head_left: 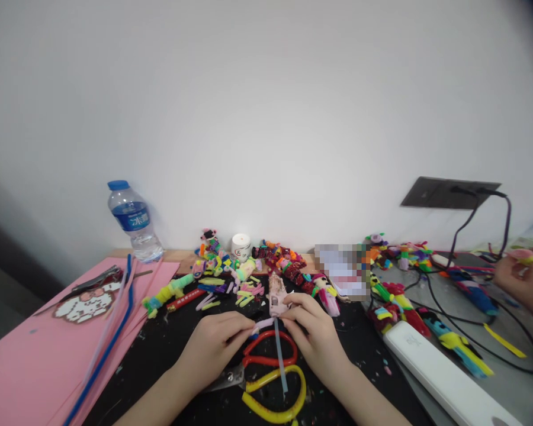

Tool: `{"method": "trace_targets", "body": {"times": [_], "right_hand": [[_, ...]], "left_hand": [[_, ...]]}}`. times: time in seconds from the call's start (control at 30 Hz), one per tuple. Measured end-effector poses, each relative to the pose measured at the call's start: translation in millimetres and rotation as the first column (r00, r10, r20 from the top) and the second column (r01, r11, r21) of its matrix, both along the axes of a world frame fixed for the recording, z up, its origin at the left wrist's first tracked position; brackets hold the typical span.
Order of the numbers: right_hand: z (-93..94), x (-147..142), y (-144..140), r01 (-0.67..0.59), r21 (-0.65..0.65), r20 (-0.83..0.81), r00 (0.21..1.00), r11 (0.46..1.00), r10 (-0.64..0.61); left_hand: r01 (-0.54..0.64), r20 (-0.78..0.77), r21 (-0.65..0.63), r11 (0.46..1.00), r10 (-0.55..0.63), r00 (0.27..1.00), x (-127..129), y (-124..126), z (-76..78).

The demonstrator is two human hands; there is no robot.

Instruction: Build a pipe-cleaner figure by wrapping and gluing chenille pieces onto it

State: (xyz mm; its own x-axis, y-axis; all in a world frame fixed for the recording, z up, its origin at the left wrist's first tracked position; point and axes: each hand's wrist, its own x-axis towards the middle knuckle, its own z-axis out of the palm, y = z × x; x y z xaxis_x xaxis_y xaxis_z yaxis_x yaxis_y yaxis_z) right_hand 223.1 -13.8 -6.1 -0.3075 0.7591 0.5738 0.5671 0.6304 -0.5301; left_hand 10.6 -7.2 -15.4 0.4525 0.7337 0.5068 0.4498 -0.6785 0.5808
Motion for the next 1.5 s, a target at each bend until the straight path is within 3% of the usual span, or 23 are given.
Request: {"method": "trace_targets", "body": {"times": [0.27,0.63,0.9,1.5], "right_hand": [[-1.9,-5.6,-4.5,-0.138,-0.038,0.075,0.987,0.99,0.141],[-1.1,-6.0,-5.5,-0.131,-0.009,0.097,0.987,0.991,0.131],[-2.2,-6.8,-5.2,-0.137,-0.041,0.087,0.986,0.99,0.14],[-1.2,-6.9,-5.1,-0.156,-0.062,0.09,0.983,0.986,0.161]], "left_hand": [[0.098,0.007,-0.007,0.995,-0.098,0.995,4.4,-4.0,3.0],[0.138,0.005,-0.006,0.99,-0.138,0.99,5.6,-4.3,3.9],[0.102,-0.068,-0.105,0.989,-0.11,0.992,5.6,-7.6,2.7],[0.115,-0.057,-0.001,0.993,-0.115,0.992,4.7,-5.5,-0.7]]}}
